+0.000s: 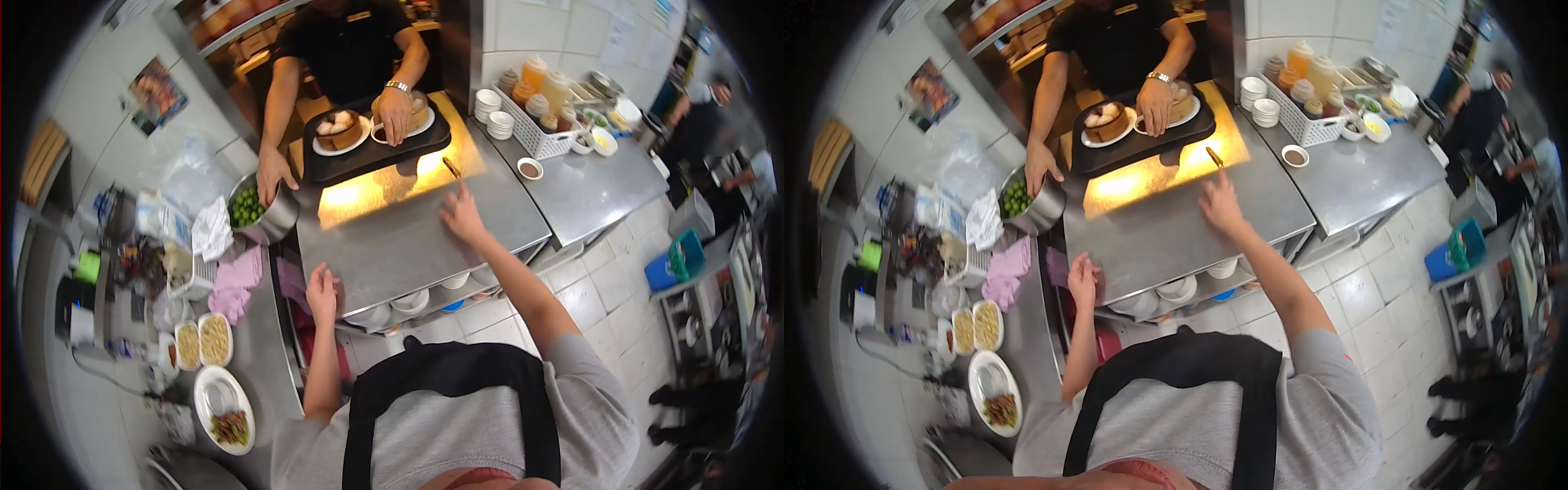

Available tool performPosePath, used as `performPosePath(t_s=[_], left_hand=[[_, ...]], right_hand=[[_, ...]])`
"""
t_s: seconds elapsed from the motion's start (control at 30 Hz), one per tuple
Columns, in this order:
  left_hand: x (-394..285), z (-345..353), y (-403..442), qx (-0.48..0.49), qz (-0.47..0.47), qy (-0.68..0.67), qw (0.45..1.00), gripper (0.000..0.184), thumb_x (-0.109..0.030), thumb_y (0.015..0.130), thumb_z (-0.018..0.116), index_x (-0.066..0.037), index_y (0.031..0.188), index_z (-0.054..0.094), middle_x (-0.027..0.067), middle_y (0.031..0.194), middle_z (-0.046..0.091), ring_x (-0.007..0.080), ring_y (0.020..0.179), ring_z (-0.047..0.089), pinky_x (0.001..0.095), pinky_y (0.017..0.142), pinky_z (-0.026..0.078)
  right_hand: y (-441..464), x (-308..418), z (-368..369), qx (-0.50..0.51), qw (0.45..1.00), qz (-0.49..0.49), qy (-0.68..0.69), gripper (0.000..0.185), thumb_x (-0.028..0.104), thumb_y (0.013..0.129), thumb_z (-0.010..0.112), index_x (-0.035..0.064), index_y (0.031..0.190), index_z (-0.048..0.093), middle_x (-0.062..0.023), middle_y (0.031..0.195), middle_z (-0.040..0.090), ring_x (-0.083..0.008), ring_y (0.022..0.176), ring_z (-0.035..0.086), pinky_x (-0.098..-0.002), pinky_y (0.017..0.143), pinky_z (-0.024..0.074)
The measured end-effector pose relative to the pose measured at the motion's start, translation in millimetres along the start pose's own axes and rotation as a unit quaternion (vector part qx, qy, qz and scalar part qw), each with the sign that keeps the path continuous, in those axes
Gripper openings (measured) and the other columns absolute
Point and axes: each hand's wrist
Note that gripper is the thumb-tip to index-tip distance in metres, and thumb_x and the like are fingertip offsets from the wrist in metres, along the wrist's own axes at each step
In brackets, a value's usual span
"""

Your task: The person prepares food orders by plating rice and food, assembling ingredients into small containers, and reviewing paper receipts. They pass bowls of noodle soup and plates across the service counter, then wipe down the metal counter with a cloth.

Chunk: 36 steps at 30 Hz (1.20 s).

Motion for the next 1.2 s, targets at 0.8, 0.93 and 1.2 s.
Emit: performPosePath(t_s=[0.8,0.93,1.2], left_hand=[[-28.9,56.6,-203.8,0.039,-0.250,-0.434,0.864,0.032,-0.030,0.088,0.045,-0.007,0.111,0.048,0.0048,0.092,0.054,0.0115,0.085,0.053,0.0229,0.064,0.047],[-9.0,62.1,-226.3,0.123,-0.318,-0.356,0.870,0.026,-0.023,0.087,0.047,-0.006,0.107,0.049,0.0051,0.090,0.055,0.0109,0.076,0.057,0.0241,0.057,0.049],[-9.3,54.8,-176.5,0.277,-0.202,-0.261,0.902,0.031,-0.016,0.088,0.046,-0.006,0.116,0.041,0.0089,0.092,0.058,0.0132,0.076,0.059,0.0261,0.062,0.050]], right_hand=[[-205.6,140.8,-30.4,0.305,0.880,-0.212,0.297,0.036,0.018,0.080,0.055,0.0043,0.113,0.052,-0.0208,0.126,0.039,-0.0331,0.120,0.033,-0.0389,0.097,0.0272],[-223.5,102.0,-23.0,0.403,0.840,-0.170,0.322,0.024,0.013,0.078,0.057,0.0022,0.100,0.059,-0.0212,0.116,0.048,-0.0322,0.112,0.042,-0.0371,0.093,0.0326],[-195.4,93.9,-28.3,0.408,0.793,-0.026,0.451,0.020,0.006,0.079,0.056,0.0020,0.099,0.058,-0.0137,0.107,0.055,-0.0203,0.101,0.050,-0.0290,0.084,0.0392]])
Point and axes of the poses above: each hand's wrist, its own y-axis towards the middle knuckle, its own z-axis out of the palm, x = y × z
